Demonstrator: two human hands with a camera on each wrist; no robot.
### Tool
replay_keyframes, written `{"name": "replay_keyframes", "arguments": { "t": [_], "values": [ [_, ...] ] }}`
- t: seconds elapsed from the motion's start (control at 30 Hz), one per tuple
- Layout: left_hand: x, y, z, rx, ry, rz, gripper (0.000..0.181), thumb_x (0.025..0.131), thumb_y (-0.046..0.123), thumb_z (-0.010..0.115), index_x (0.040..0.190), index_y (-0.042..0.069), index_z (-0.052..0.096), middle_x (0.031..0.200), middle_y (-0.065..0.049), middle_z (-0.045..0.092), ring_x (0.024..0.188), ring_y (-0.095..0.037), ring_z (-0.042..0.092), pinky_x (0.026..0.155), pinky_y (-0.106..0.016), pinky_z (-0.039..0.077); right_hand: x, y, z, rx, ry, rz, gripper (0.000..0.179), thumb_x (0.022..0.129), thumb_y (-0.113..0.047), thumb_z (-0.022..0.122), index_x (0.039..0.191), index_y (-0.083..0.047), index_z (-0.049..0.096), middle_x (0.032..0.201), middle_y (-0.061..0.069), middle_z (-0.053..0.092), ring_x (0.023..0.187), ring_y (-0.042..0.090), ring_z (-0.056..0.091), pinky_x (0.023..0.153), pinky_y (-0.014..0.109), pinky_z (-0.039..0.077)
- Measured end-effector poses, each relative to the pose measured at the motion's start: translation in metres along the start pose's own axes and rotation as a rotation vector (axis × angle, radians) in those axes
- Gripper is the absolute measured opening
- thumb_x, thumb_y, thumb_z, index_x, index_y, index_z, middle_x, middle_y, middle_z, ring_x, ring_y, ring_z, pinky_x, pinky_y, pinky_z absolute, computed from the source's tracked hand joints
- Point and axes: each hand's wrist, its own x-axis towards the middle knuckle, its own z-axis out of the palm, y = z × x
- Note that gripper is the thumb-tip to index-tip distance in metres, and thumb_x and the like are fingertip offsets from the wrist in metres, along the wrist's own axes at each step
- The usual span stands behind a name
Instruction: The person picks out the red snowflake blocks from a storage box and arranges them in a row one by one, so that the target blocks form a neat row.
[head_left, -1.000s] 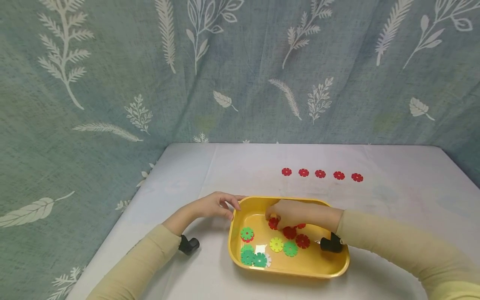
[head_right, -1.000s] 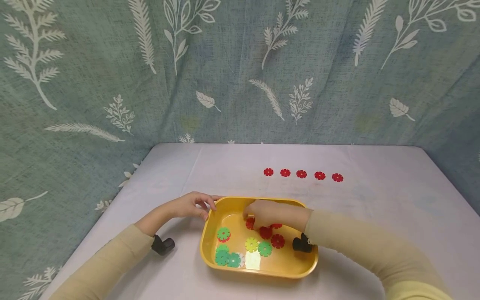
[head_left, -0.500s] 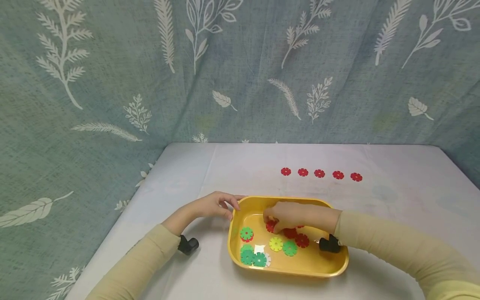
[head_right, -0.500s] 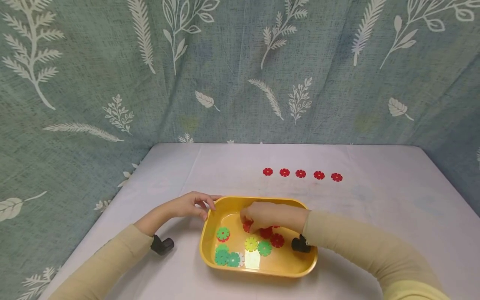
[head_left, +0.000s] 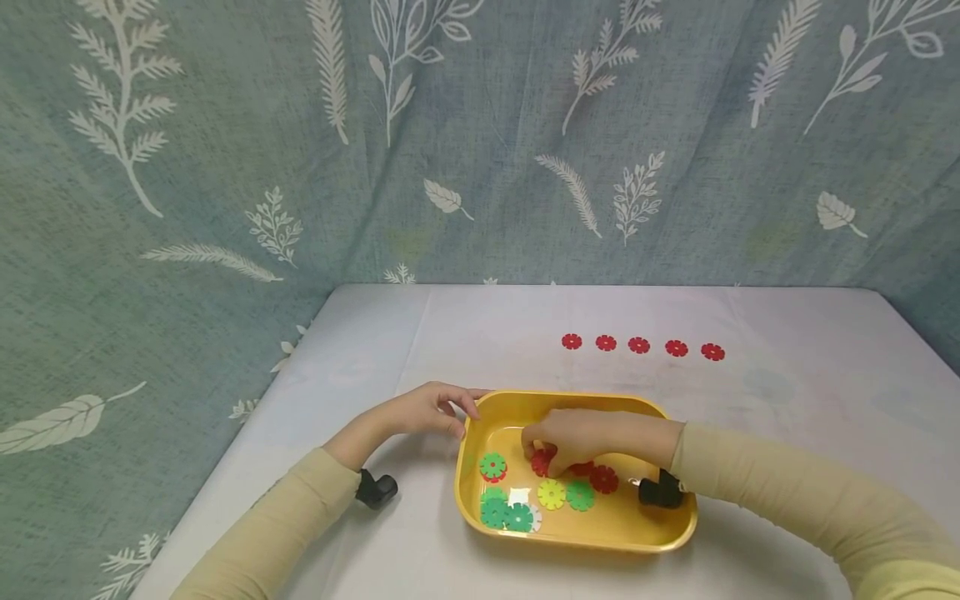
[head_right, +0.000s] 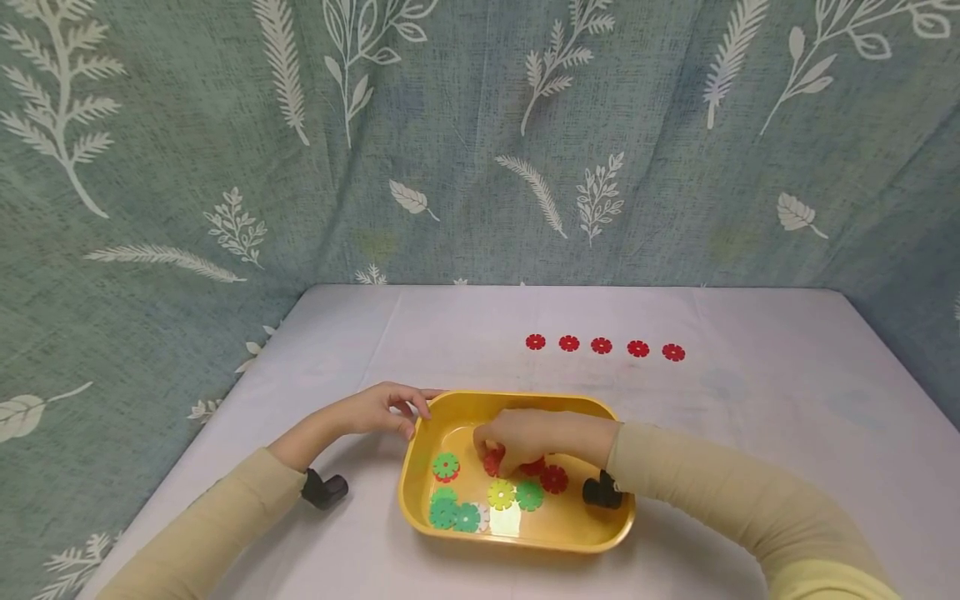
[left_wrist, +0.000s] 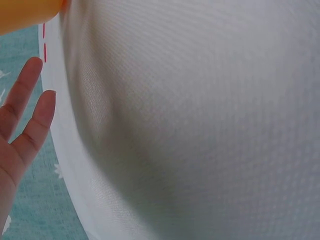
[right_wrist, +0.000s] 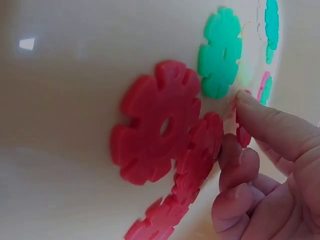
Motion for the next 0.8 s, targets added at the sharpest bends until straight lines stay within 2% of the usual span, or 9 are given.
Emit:
{"name": "replay_keyframes", "arguments": {
  "t": [0.27,0.43,0.6,0.8],
  "values": [
    [0.0,0.001,0.0,0.002,-0.003,0.006,0.021,0.077,0.012,0.072,0.094,0.004,0.064,0.137,-0.016,0.045,0.128,-0.031,0.04,0.086,-0.037,0.046,0.001,0.003,0.0,0.212,-0.021,0.053,0.024,0.078,-0.009,0.07,0.098,-0.021,0.066,0.075,-0.009,0.055,0.065,0.005,0.049,0.055,0.017,0.042],
    [-0.001,0.002,0.0,-0.002,0.0,-0.005,0.022,0.077,0.012,0.072,0.095,0.004,0.064,0.137,-0.016,0.044,0.128,-0.032,0.039,0.087,-0.038,0.045,0.0,0.001,-0.004,0.27,-0.022,0.095,0.026,0.079,-0.009,0.069,0.102,-0.02,0.067,0.074,-0.007,0.056,0.062,0.008,0.049,0.052,0.018,0.042],
    [0.0,0.002,0.001,-0.011,-0.001,-0.001,0.021,0.077,0.011,0.072,0.095,0.003,0.063,0.137,-0.017,0.045,0.128,-0.033,0.039,0.087,-0.041,0.045,-0.003,0.0,-0.012,0.328,-0.006,0.088,0.025,0.079,-0.01,0.069,0.103,-0.017,0.064,0.07,-0.005,0.055,0.056,0.009,0.047,0.051,0.018,0.04],
    [0.0,0.001,0.0,-0.011,0.002,-0.005,0.021,0.077,0.01,0.072,0.095,0.002,0.063,0.137,-0.017,0.045,0.128,-0.033,0.039,0.088,-0.041,0.045,-0.011,0.002,-0.024,0.406,0.065,0.042,0.026,0.079,-0.009,0.069,0.104,-0.013,0.062,0.072,-0.003,0.056,0.064,0.01,0.049,0.057,0.021,0.045]
  ]
}}
